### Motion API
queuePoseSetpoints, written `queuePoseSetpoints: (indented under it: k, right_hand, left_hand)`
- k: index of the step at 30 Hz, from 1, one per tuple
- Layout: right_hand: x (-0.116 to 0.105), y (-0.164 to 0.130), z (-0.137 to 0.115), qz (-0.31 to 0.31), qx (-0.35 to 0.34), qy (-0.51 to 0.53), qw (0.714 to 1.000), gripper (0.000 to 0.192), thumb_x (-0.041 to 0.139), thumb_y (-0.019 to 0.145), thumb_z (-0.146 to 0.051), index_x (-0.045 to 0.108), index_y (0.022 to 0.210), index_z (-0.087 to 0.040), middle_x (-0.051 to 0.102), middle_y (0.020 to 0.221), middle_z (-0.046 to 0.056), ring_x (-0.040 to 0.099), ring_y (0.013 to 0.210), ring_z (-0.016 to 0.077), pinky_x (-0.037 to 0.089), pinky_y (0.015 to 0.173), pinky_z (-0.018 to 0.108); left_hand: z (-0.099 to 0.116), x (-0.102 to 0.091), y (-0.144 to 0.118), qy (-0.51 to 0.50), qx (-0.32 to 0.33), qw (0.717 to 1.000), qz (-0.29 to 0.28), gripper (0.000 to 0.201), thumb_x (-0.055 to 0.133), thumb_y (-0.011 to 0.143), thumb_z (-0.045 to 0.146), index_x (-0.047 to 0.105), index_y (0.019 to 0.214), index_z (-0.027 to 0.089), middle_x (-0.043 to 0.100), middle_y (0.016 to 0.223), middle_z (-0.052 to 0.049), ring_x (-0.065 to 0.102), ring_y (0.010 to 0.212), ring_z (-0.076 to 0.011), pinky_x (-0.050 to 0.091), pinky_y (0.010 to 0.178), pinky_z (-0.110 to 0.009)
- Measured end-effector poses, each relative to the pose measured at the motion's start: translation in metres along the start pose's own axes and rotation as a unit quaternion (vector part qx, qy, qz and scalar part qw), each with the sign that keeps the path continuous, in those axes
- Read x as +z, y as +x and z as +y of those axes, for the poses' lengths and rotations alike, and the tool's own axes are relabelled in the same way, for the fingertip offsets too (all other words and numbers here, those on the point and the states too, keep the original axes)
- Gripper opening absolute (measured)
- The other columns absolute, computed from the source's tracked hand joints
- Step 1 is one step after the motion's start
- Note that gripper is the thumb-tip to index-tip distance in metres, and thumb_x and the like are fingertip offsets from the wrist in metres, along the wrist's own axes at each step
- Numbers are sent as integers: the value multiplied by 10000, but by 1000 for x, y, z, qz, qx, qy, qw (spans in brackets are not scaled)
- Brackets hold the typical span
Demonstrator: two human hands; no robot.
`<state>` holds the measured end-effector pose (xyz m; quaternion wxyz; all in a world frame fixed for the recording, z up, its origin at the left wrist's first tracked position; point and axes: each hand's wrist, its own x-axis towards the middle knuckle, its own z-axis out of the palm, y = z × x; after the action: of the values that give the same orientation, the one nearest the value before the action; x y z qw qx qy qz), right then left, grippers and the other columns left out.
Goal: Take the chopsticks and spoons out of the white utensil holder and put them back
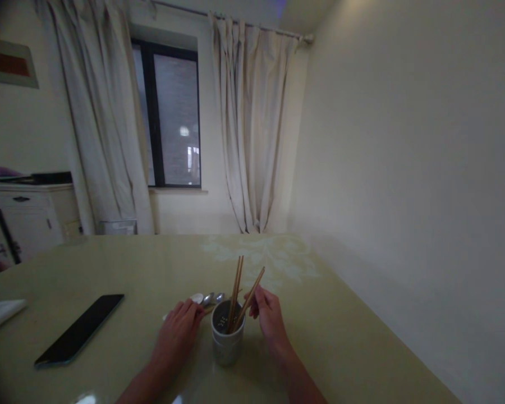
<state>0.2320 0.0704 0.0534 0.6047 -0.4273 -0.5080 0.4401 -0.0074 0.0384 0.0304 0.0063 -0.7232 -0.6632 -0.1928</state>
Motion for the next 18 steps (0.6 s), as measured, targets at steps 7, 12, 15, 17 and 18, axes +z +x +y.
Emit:
queuePoseSetpoints:
  k: [7,12,15,17,18]
  right_hand:
    - [20,-4,29,-78,83,64,992,529,936,577,-641,771,791,-186,754,749,42,680,674,222,532,655,323]
    - [18,1,20,-106,33,52,992,470,893,689,-630,756,810,-197,771,785,54,710,747,250,534,674,328]
    - [15,3,15,-87,25,56,994,488,869,722,-650,733,859,-202,798,861,78,730,756,252,554,697,342]
    - [8,7,10,-26,21,57,998,529,838,730,-697,699,876,-207,804,877,93,743,752,256,559,678,342]
    - [2,9,7,19,7,56,998,543,820,738,-712,684,894,-211,805,886,99,747,756,256,558,665,336]
  left_hand:
    - [10,5,-3,-258,50,965,3,270,424,1026,315,687,1018,254,755,1118,-82,715,1027,-247,561,897,-362]
    - [20,-2,-5,-337,86,937,29,256,491,1006,361,722,1016,251,766,1099,-92,719,1021,-255,577,899,-371]
    - [17,2,-2,-328,81,940,47,291,480,1020,388,737,1028,251,768,1085,-86,724,1021,-258,575,905,-379]
    - [10,5,1,-290,70,953,54,312,453,1035,368,743,1063,256,768,1100,-86,724,1030,-257,569,922,-387]
    - [5,6,2,-260,61,962,53,317,439,1040,342,742,1078,256,767,1107,-85,720,1032,-254,563,930,-386]
